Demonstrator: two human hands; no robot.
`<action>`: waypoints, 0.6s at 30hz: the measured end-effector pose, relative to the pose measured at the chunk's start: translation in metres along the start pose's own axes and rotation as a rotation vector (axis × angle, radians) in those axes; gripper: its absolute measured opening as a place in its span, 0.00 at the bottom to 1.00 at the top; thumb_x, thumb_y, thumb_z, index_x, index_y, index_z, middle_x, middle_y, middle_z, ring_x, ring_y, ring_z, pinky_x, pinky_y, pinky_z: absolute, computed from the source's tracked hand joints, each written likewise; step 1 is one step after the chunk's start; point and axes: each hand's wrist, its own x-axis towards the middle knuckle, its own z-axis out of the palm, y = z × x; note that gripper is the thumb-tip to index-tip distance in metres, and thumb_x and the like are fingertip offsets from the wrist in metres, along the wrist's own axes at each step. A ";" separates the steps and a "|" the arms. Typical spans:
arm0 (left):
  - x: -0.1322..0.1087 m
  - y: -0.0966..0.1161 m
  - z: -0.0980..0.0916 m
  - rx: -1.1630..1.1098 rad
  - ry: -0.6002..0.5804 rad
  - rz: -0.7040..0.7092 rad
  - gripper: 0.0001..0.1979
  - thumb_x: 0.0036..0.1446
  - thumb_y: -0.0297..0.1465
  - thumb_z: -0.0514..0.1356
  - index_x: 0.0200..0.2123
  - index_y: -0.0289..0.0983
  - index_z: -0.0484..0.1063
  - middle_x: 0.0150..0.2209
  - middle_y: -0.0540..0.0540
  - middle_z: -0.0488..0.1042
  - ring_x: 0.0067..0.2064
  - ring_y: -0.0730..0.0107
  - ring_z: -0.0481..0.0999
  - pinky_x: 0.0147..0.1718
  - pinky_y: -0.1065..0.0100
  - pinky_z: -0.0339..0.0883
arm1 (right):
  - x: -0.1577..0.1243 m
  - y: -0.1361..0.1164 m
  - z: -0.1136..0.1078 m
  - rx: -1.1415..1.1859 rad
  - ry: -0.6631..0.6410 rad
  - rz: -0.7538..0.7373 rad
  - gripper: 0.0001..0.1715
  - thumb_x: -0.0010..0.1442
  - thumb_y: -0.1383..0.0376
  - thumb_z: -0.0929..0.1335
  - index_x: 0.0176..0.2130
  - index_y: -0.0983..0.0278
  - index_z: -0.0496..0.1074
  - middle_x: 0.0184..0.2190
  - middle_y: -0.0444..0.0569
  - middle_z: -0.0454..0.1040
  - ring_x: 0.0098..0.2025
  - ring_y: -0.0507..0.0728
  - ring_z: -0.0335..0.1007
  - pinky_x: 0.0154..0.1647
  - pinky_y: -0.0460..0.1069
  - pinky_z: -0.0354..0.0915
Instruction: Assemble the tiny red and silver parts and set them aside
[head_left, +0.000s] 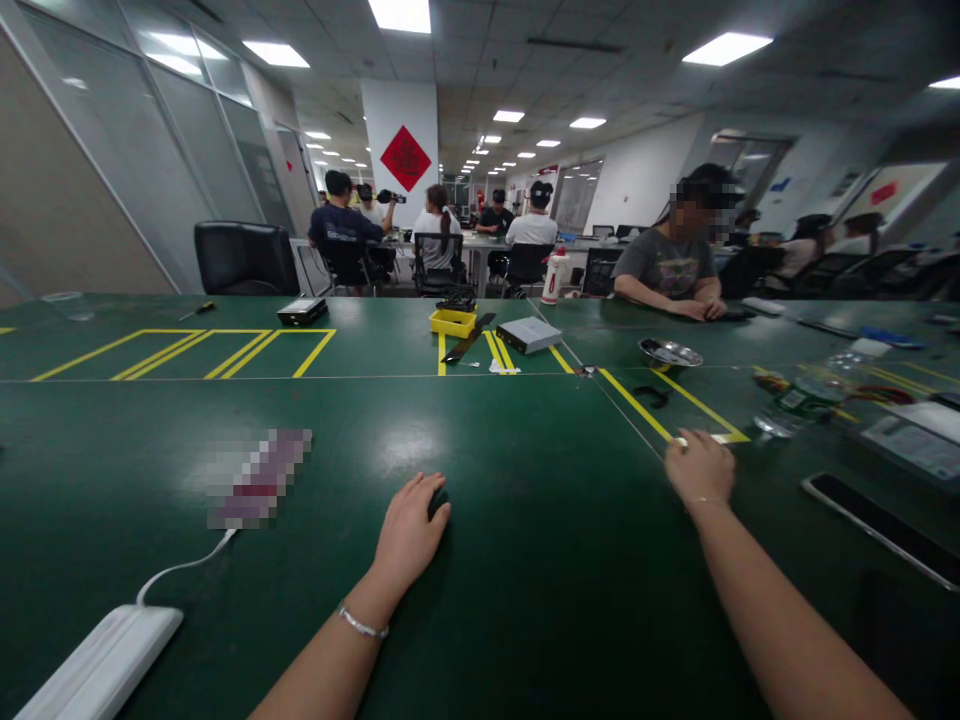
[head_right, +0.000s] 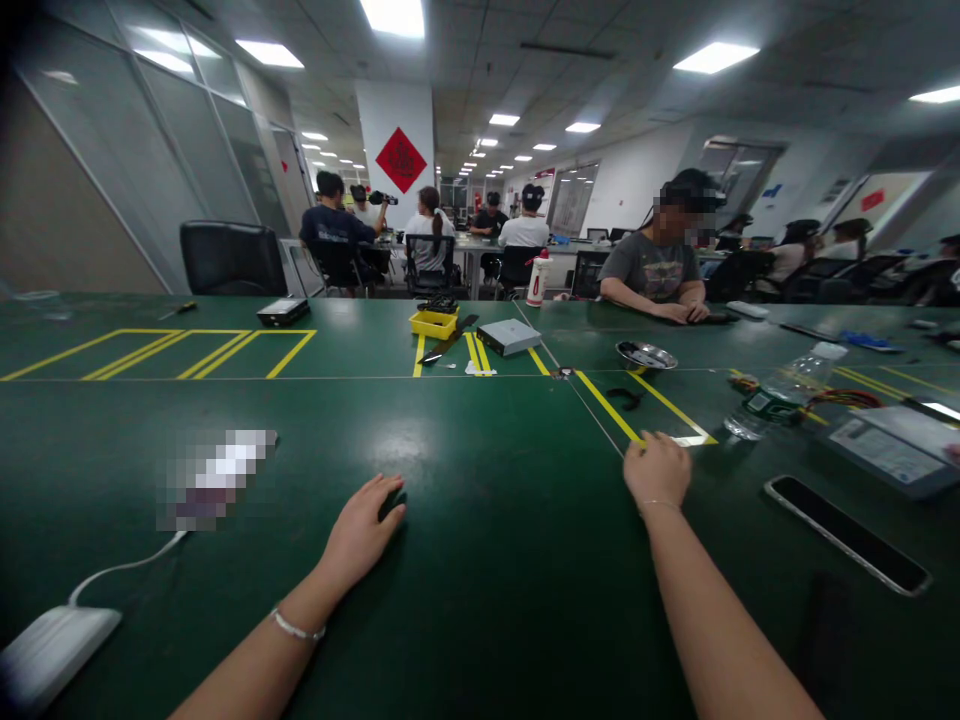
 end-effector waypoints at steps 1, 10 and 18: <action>-0.001 0.003 0.000 0.015 -0.014 0.018 0.19 0.50 0.32 0.49 0.48 0.38 0.57 0.48 0.45 0.63 0.52 0.64 0.57 0.50 0.59 0.50 | -0.009 -0.021 -0.002 0.040 0.029 -0.087 0.24 0.53 0.63 0.54 0.46 0.72 0.61 0.48 0.59 0.59 0.51 0.61 0.50 0.49 0.57 0.49; -0.015 0.021 0.005 0.197 -0.105 0.189 0.24 0.53 0.35 0.45 0.54 0.41 0.45 0.56 0.45 0.49 0.57 0.60 0.44 0.51 0.51 0.40 | -0.144 -0.176 -0.013 0.417 -0.388 -0.857 0.26 0.52 0.60 0.57 0.51 0.60 0.54 0.54 0.48 0.52 0.56 0.58 0.40 0.52 0.57 0.44; -0.013 0.017 0.003 0.176 -0.153 0.198 0.21 0.53 0.36 0.45 0.52 0.44 0.49 0.55 0.47 0.52 0.56 0.61 0.47 0.51 0.51 0.41 | -0.103 -0.156 -0.012 0.327 -0.321 -0.838 0.21 0.53 0.63 0.55 0.47 0.62 0.61 0.45 0.50 0.64 0.48 0.55 0.55 0.49 0.52 0.50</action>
